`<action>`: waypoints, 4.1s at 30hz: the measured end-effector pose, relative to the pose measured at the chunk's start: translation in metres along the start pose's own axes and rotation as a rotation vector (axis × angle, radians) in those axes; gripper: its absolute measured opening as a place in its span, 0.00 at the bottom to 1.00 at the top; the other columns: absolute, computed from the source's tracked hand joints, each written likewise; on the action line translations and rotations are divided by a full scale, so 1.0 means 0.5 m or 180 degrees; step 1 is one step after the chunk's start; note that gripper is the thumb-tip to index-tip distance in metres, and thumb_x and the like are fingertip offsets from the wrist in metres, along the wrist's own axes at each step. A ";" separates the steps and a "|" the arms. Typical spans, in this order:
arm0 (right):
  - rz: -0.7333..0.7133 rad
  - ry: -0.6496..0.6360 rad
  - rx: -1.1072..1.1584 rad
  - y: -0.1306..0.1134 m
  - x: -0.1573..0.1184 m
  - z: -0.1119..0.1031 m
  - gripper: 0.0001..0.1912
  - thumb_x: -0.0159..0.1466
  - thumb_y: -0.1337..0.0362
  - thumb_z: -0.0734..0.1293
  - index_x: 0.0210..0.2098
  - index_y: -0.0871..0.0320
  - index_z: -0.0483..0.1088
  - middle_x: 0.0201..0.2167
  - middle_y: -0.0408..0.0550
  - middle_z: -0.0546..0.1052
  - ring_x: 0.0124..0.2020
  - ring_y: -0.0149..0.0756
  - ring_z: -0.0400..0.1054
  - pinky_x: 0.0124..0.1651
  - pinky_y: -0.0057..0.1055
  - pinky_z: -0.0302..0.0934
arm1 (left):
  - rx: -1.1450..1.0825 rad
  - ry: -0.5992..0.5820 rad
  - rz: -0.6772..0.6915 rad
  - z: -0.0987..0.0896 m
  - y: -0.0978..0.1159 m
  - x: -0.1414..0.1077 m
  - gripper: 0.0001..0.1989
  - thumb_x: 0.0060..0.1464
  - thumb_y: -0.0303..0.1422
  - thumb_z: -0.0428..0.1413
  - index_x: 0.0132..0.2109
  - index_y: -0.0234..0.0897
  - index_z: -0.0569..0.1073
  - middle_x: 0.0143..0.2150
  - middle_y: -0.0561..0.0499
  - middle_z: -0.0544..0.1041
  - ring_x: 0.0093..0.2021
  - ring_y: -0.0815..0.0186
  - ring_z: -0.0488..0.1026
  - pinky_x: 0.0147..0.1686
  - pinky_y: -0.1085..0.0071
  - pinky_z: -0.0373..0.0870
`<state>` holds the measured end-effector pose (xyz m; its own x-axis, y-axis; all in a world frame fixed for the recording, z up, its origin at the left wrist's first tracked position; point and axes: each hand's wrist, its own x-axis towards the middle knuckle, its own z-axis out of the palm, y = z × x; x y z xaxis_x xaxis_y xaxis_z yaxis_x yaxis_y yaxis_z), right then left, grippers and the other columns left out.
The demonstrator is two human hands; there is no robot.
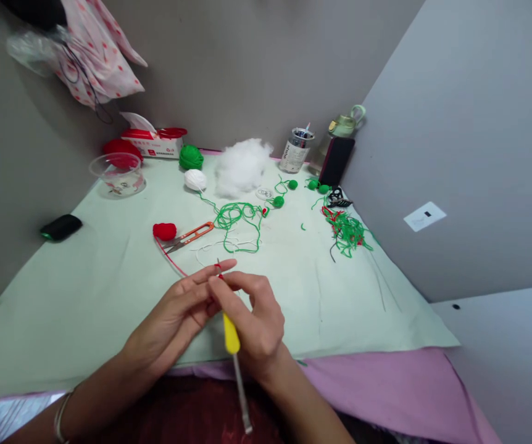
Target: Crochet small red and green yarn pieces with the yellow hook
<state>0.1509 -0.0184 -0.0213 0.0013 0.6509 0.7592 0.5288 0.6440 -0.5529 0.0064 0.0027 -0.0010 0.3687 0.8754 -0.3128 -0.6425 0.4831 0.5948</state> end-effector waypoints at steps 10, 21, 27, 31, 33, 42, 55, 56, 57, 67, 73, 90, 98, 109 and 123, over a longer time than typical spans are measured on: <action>0.1222 0.0091 0.1588 0.003 0.027 -0.003 0.09 0.71 0.67 0.70 0.42 0.49 0.84 0.38 0.45 0.84 0.41 0.35 0.77 0.44 0.32 0.72 | 0.0628 -0.0090 0.0403 -0.005 0.006 -0.002 0.17 0.52 0.33 0.74 0.50 0.43 0.87 0.36 0.54 0.81 0.37 0.71 0.76 0.44 0.74 0.71; 0.1822 0.0287 0.2333 0.016 0.022 0.001 0.07 0.72 0.61 0.70 0.42 0.50 0.83 0.38 0.44 0.84 0.32 0.30 0.76 0.36 0.28 0.71 | 0.0605 0.0213 0.0370 -0.012 0.015 -0.005 0.19 0.50 0.33 0.73 0.51 0.42 0.86 0.41 0.51 0.81 0.42 0.66 0.75 0.49 0.68 0.68; 0.1775 0.0202 0.2281 0.009 0.022 0.000 0.08 0.73 0.60 0.70 0.42 0.50 0.83 0.38 0.44 0.83 0.32 0.30 0.76 0.38 0.29 0.73 | 0.0642 0.0202 0.0454 -0.012 0.015 -0.005 0.20 0.51 0.34 0.73 0.52 0.42 0.85 0.40 0.50 0.82 0.44 0.62 0.77 0.51 0.65 0.67; 0.1757 0.0216 0.2232 0.010 0.023 0.001 0.07 0.73 0.61 0.70 0.42 0.51 0.83 0.38 0.45 0.84 0.32 0.31 0.77 0.37 0.29 0.73 | 0.0621 0.0224 0.0455 -0.010 0.017 -0.006 0.21 0.50 0.33 0.73 0.52 0.41 0.85 0.40 0.50 0.82 0.43 0.62 0.77 0.51 0.65 0.68; 0.1703 0.0260 0.2286 0.011 0.025 0.001 0.08 0.73 0.61 0.70 0.42 0.52 0.83 0.37 0.46 0.84 0.31 0.32 0.77 0.35 0.30 0.74 | 0.0616 0.0215 0.0420 -0.008 0.018 -0.008 0.21 0.50 0.33 0.73 0.52 0.40 0.84 0.39 0.50 0.83 0.41 0.63 0.77 0.50 0.65 0.68; 0.1230 0.0186 0.1929 0.004 0.021 -0.012 0.11 0.75 0.66 0.66 0.45 0.51 0.82 0.38 0.46 0.83 0.34 0.34 0.76 0.37 0.34 0.72 | 0.0676 0.0266 0.0516 0.001 0.026 -0.012 0.16 0.52 0.36 0.73 0.49 0.40 0.86 0.34 0.52 0.83 0.37 0.67 0.76 0.46 0.70 0.69; 0.0592 0.0130 0.1009 -0.011 0.015 -0.015 0.13 0.74 0.71 0.64 0.48 0.51 0.80 0.36 0.47 0.83 0.37 0.40 0.78 0.40 0.41 0.74 | 0.1084 0.0294 0.0940 -0.004 0.016 -0.011 0.17 0.53 0.32 0.73 0.50 0.45 0.86 0.33 0.55 0.81 0.38 0.67 0.76 0.43 0.71 0.72; 0.0549 0.0106 0.0972 -0.012 0.014 -0.014 0.14 0.74 0.71 0.64 0.48 0.51 0.80 0.36 0.47 0.84 0.38 0.40 0.78 0.40 0.41 0.74 | 0.1126 0.0307 0.0952 -0.004 0.015 -0.011 0.17 0.53 0.32 0.72 0.51 0.44 0.86 0.33 0.55 0.80 0.38 0.66 0.76 0.44 0.71 0.72; 0.0514 0.0081 0.0953 -0.012 0.013 -0.013 0.14 0.74 0.71 0.64 0.49 0.51 0.80 0.36 0.47 0.84 0.38 0.40 0.78 0.40 0.41 0.74 | 0.1165 0.0316 0.0948 -0.005 0.015 -0.010 0.17 0.54 0.32 0.72 0.51 0.44 0.85 0.32 0.55 0.80 0.38 0.66 0.76 0.45 0.70 0.72; 0.0593 0.0090 0.1172 -0.007 0.006 -0.010 0.13 0.74 0.71 0.64 0.48 0.51 0.80 0.36 0.46 0.84 0.38 0.38 0.78 0.40 0.38 0.73 | 0.1251 0.0293 0.0909 -0.011 0.013 -0.013 0.18 0.55 0.33 0.71 0.54 0.43 0.84 0.34 0.55 0.79 0.39 0.65 0.76 0.44 0.69 0.72; 0.0534 -0.0036 0.1153 -0.004 0.011 -0.012 0.14 0.74 0.73 0.64 0.49 0.52 0.80 0.37 0.45 0.83 0.39 0.36 0.77 0.42 0.36 0.73 | 0.1333 0.0389 0.0883 -0.002 0.020 -0.015 0.19 0.51 0.33 0.72 0.52 0.40 0.84 0.30 0.56 0.78 0.35 0.66 0.76 0.41 0.69 0.74; 0.0966 0.0170 0.1683 0.000 0.014 -0.005 0.12 0.75 0.68 0.64 0.47 0.52 0.80 0.37 0.46 0.83 0.35 0.35 0.77 0.38 0.36 0.73 | 0.0904 0.0187 0.0788 -0.004 0.008 -0.017 0.15 0.58 0.32 0.69 0.53 0.44 0.84 0.36 0.54 0.79 0.38 0.69 0.76 0.40 0.74 0.72; 0.0827 0.0191 0.1524 0.000 0.005 -0.001 0.12 0.75 0.70 0.65 0.48 0.52 0.80 0.37 0.46 0.84 0.36 0.36 0.77 0.39 0.37 0.74 | 0.1100 0.0283 0.0849 0.000 0.011 -0.016 0.16 0.53 0.31 0.72 0.50 0.44 0.85 0.33 0.55 0.78 0.37 0.69 0.75 0.42 0.73 0.74; 0.0054 -0.0193 0.0765 -0.004 0.002 -0.019 0.13 0.73 0.74 0.65 0.50 0.55 0.79 0.41 0.50 0.85 0.44 0.37 0.80 0.44 0.35 0.76 | 0.1893 0.0554 0.1086 0.010 0.030 -0.016 0.20 0.47 0.26 0.68 0.50 0.37 0.85 0.29 0.58 0.75 0.34 0.70 0.75 0.44 0.72 0.75; 0.1302 0.0283 0.1955 0.021 0.003 0.004 0.10 0.75 0.66 0.66 0.44 0.51 0.81 0.39 0.45 0.85 0.34 0.33 0.78 0.38 0.32 0.75 | 0.1124 0.0205 0.0703 -0.003 0.006 -0.017 0.22 0.54 0.31 0.70 0.57 0.41 0.81 0.32 0.57 0.77 0.38 0.69 0.77 0.45 0.73 0.74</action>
<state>0.1550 -0.0098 -0.0267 0.1787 0.8687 0.4620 -0.0984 0.4830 -0.8701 0.0002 -0.0035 0.0023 0.1979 0.9620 -0.1883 -0.4274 0.2575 0.8666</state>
